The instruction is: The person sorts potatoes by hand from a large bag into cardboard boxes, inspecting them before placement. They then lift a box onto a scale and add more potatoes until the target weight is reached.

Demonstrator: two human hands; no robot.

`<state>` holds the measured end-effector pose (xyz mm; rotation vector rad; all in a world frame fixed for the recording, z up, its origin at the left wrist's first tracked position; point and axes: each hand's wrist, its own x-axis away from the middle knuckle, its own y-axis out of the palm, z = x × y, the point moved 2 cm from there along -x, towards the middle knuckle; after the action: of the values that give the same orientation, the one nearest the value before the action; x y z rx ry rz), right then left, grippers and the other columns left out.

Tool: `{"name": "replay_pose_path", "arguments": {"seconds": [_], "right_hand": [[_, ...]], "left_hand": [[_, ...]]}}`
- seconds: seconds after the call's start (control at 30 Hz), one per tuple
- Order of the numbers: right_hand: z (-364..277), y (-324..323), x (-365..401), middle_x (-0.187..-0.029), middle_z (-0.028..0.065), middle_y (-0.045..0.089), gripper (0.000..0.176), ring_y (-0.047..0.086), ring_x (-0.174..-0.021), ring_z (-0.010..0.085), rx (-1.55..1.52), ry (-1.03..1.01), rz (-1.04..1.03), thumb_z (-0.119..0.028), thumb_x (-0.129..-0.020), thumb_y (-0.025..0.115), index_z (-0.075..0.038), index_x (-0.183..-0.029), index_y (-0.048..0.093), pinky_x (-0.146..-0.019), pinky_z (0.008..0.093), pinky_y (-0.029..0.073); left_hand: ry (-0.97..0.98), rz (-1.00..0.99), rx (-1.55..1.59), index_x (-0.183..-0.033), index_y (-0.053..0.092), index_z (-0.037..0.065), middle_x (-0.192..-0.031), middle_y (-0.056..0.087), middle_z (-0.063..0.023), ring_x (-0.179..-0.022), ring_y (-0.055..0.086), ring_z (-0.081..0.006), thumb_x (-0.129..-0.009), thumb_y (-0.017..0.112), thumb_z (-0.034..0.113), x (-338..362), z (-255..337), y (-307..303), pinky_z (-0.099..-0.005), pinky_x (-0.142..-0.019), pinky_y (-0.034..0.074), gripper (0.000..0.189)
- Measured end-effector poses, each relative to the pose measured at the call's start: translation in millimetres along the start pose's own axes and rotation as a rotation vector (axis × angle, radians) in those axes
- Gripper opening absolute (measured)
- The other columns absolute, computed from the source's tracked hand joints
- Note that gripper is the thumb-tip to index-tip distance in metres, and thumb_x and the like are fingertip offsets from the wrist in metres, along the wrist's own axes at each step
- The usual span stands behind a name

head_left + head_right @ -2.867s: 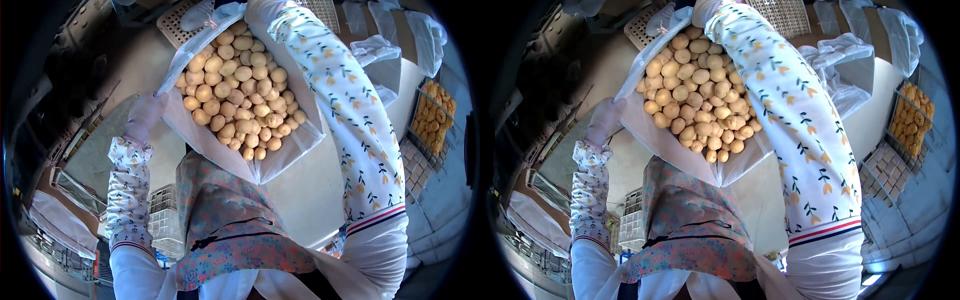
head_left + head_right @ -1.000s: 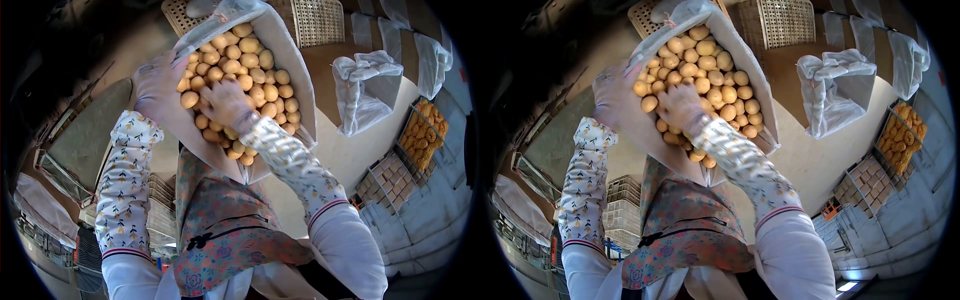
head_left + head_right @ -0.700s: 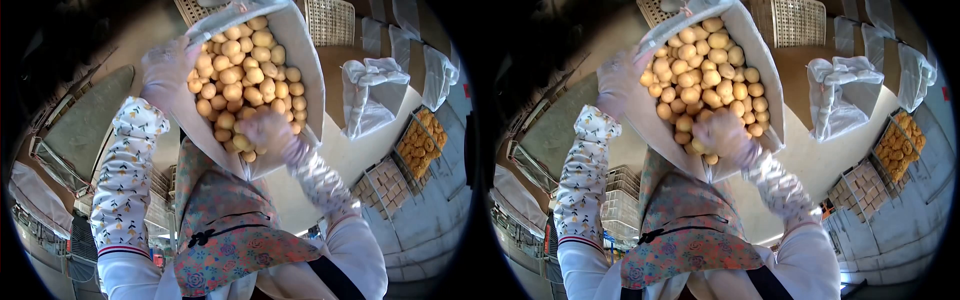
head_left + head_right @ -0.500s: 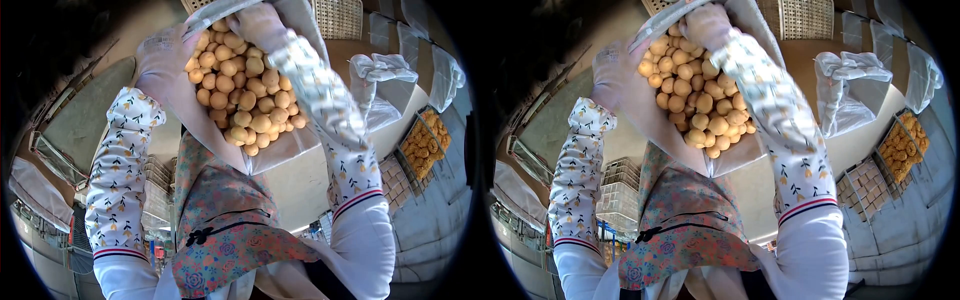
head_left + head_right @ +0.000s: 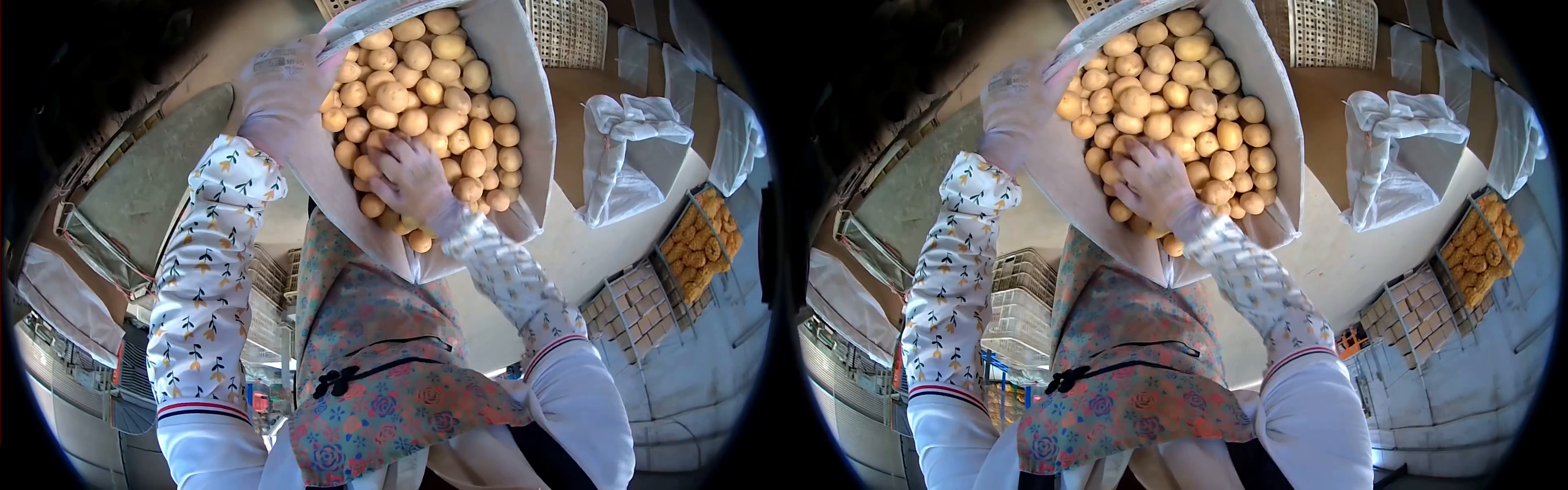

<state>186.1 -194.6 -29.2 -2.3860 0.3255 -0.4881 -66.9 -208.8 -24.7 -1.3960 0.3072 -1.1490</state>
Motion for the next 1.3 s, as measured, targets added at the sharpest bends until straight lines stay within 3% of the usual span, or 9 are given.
{"name": "replay_pose_path", "arguments": {"seconds": [0.1, 0.17, 0.27, 0.4, 0.47, 0.53, 0.63, 1.0, 1.3], "right_hand": [[-9, -23, 47, -0.106, 0.0071, 0.060, 0.025, 0.058, -0.098, 0.0263, 0.178, -0.116, -0.102, -0.029, -0.083, 0.067, -0.012, -0.101, 0.067, -0.096, 0.0431, 0.043], [-20, -40, 21, -0.102, 0.0078, 0.061, 0.022, 0.058, -0.096, 0.0260, 0.258, 0.086, -0.558, -0.028, -0.084, 0.067, -0.010, -0.097, 0.067, -0.091, 0.0412, 0.044], [-12, -47, -40, -0.089, 0.0089, 0.060, 0.015, 0.058, -0.089, 0.0251, 0.205, -0.202, 0.153, -0.021, -0.086, 0.065, -0.007, -0.088, 0.064, -0.085, 0.0407, 0.045], [32, 10, -153, -0.111, 0.0066, 0.067, 0.027, 0.064, -0.109, 0.0260, 0.664, -0.156, -0.373, -0.021, -0.095, 0.053, -0.009, -0.116, 0.064, -0.087, 0.0407, 0.050], [79, 60, -192, -0.124, 0.0092, 0.067, 0.033, 0.067, -0.107, 0.0234, 0.539, 0.023, -0.396, -0.027, -0.102, 0.049, -0.010, -0.127, 0.060, -0.078, 0.0420, 0.056], [42, 18, -184, -0.126, 0.0092, 0.067, 0.038, 0.065, -0.114, 0.0233, 1.052, -0.202, -0.537, -0.031, -0.099, 0.055, -0.010, -0.131, 0.059, -0.085, 0.0401, 0.056], [73, 41, -206, -0.136, 0.0146, 0.058, 0.050, 0.058, -0.122, 0.0293, 0.746, 0.161, -0.584, -0.019, -0.089, 0.065, -0.006, -0.136, 0.055, -0.087, 0.0426, 0.056], [59, -6, -205, -0.123, 0.0193, 0.061, 0.053, 0.063, -0.108, 0.0345, 0.287, 0.142, -0.950, -0.022, -0.080, 0.066, -0.009, -0.131, 0.057, -0.084, 0.0438, 0.055], [5, -48, -15, -0.119, 0.0199, 0.056, 0.048, 0.065, -0.097, 0.0373, 0.379, 0.287, -0.700, -0.025, -0.078, 0.070, -0.009, -0.121, 0.056, -0.081, 0.0441, 0.054]], "left_hand": [[0.042, 0.046, 0.047, -0.108, 0.069, 0.013, -0.097, 0.070, -0.0135, -0.093, 0.066, -0.0338, -0.094, 0.053, 0.053, 0, 0, 0, -0.0456, -0.081, 0.051, 0.045], [0.050, 0.068, 0.038, -0.108, 0.069, 0.013, -0.097, 0.071, -0.0132, -0.092, 0.067, -0.0337, -0.094, 0.053, 0.053, 1, 1, 0, -0.0457, -0.080, 0.052, 0.045], [0.049, 0.044, -0.028, -0.110, 0.069, 0.015, -0.096, 0.071, -0.0128, -0.091, 0.067, -0.0334, -0.094, 0.054, 0.053, 0, 4, -2, -0.0460, -0.080, 0.052, 0.044], [-0.013, 0.021, -0.036, -0.111, 0.070, 0.017, -0.095, 0.071, -0.0133, -0.091, 0.067, -0.0341, -0.094, 0.054, 0.054, 0, 7, -3, -0.0463, -0.081, 0.052, 0.043], [-0.023, 0.004, -0.040, -0.112, 0.069, 0.018, -0.095, 0.071, -0.0141, -0.092, 0.067, -0.0346, -0.094, 0.053, 0.055, 2, 8, -4, -0.0464, -0.081, 0.052, 0.044], [0.060, 0.051, 0.002, -0.114, 0.068, 0.018, -0.094, 0.070, -0.0150, -0.091, 0.067, -0.0354, -0.094, 0.052, 0.056, 1, 1, 6, -0.0469, -0.081, 0.052, 0.046], [0.042, 0.045, -0.030, -0.116, 0.067, 0.017, -0.093, 0.070, -0.0157, -0.091, 0.067, -0.0367, -0.094, 0.051, 0.058, 2, 1, 3, -0.0477, -0.080, 0.052, 0.049], [0.019, 0.032, -0.059, -0.115, 0.068, 0.016, -0.097, 0.070, -0.0141, -0.093, 0.066, -0.0356, -0.095, 0.048, 0.060, -2, 0, 2, -0.0478, -0.081, 0.052, 0.053], [0.037, 0.028, -0.038, -0.104, 0.068, 0.013, -0.098, 0.072, -0.0118, -0.093, 0.068, -0.0313, -0.095, 0.051, 0.053, 0, 5, -6, -0.0445, -0.082, 0.053, 0.044]]}}
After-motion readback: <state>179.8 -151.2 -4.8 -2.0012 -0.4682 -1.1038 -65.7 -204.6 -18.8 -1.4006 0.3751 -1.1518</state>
